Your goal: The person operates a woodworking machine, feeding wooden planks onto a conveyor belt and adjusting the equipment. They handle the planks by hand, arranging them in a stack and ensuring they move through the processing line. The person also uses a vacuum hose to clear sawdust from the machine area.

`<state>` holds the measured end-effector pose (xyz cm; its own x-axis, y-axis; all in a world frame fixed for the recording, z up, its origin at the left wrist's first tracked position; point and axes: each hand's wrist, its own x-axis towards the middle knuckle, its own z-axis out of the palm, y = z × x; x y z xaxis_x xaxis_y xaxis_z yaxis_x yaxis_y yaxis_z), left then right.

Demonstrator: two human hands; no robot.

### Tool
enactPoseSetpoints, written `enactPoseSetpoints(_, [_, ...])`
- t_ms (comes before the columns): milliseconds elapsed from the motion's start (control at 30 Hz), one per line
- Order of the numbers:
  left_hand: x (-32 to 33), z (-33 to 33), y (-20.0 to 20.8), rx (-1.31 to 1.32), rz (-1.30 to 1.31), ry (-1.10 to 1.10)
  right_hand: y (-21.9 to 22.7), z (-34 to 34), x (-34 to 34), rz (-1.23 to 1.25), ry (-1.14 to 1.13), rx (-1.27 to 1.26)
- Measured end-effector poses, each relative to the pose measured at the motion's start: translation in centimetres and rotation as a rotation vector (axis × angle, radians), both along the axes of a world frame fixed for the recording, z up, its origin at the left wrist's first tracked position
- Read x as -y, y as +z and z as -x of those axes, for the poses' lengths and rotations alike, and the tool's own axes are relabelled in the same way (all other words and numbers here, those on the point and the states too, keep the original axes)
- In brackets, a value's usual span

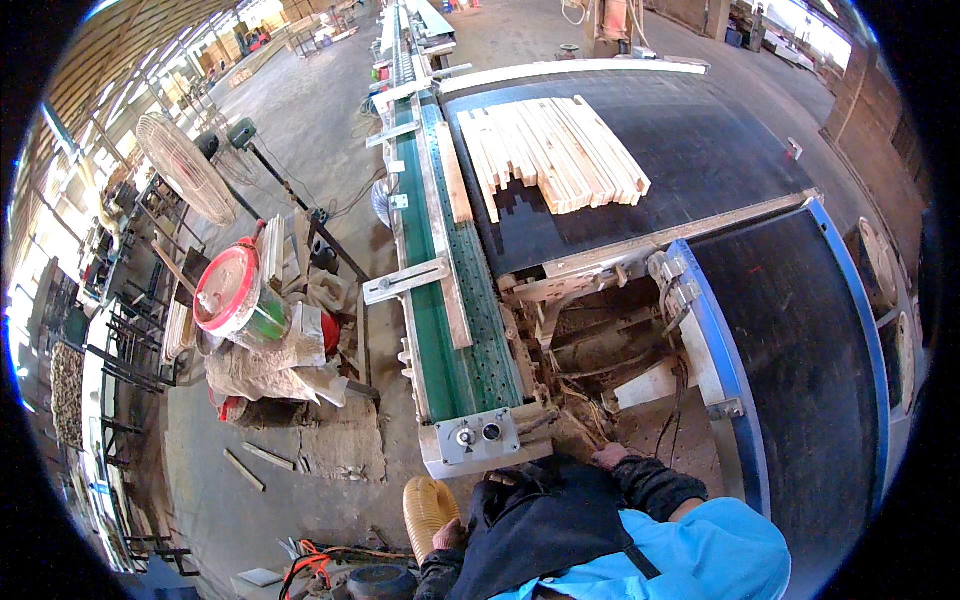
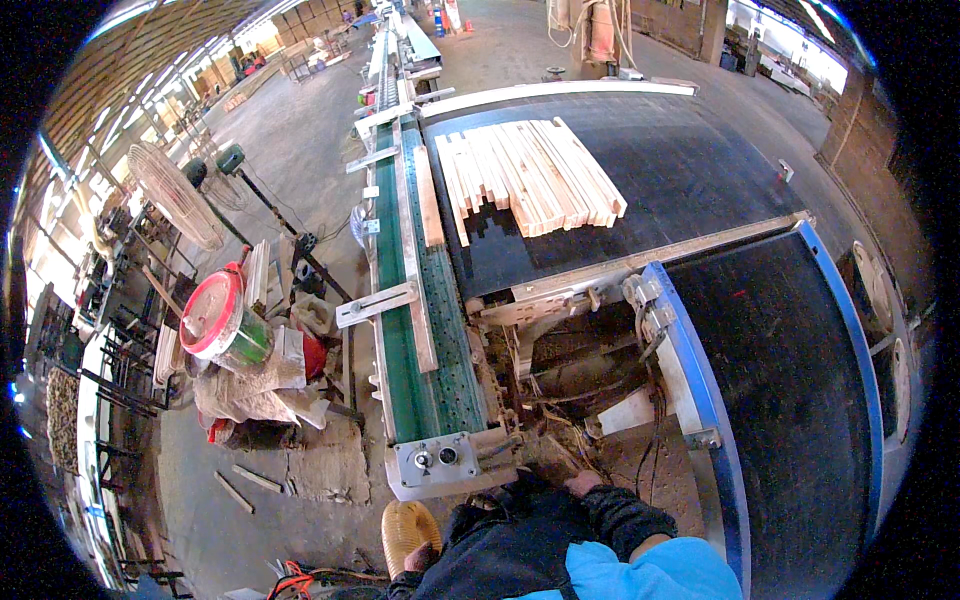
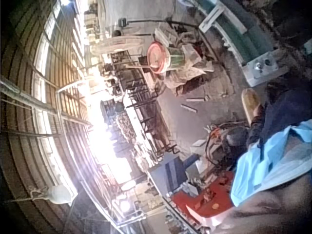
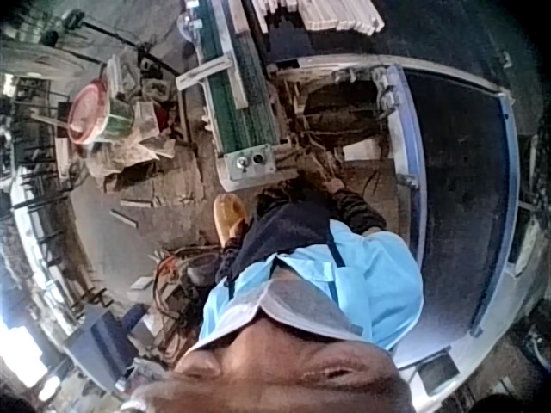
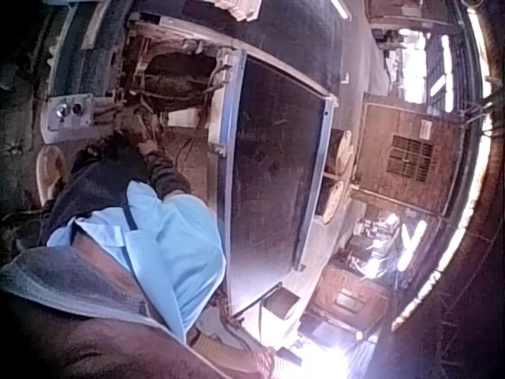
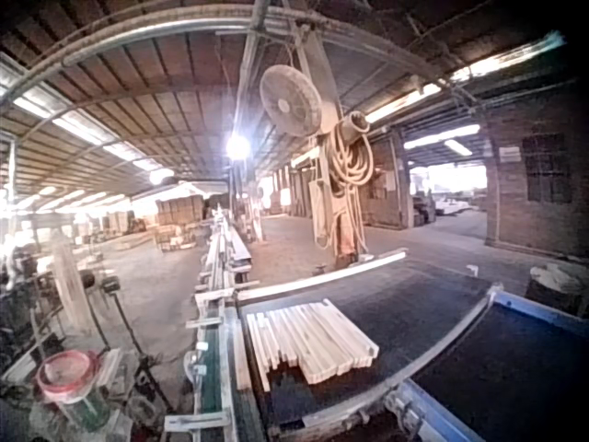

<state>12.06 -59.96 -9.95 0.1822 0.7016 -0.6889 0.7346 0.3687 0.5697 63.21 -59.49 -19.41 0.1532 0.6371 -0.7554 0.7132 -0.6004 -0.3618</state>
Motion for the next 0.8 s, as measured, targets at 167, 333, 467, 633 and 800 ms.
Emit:
enactPoseSetpoints(167, [-0.1,-0.6,-1.7,-0.212,-0.131,-0.281,-6.8,-2.1,2.2,-0.061,0.044,0.008])
enactPoseSetpoints(333, [0.1,-0.5,-2.6,-0.340,-0.137,-0.310,-3.6,-1.1,1.2,-0.049,0.001,-0.005])
enactPoseSetpoints(467, [0.7,-0.1,-5.4,-0.250,-0.204,-0.339,-1.9,-1.8,2.4,-0.095,0.093,0.057])
enactPoseSetpoints(633, [2.1,2.3,-8.4,-0.236,-0.277,-0.323,0.3,-1.3,0.5,-0.083,0.191,0.017])
enactPoseSetpoints(800, [2.0,-0.3,-6.0,-0.292,-0.228,-0.169,-5.2,-3.1,2.3,-0.109,0.350,0.075])
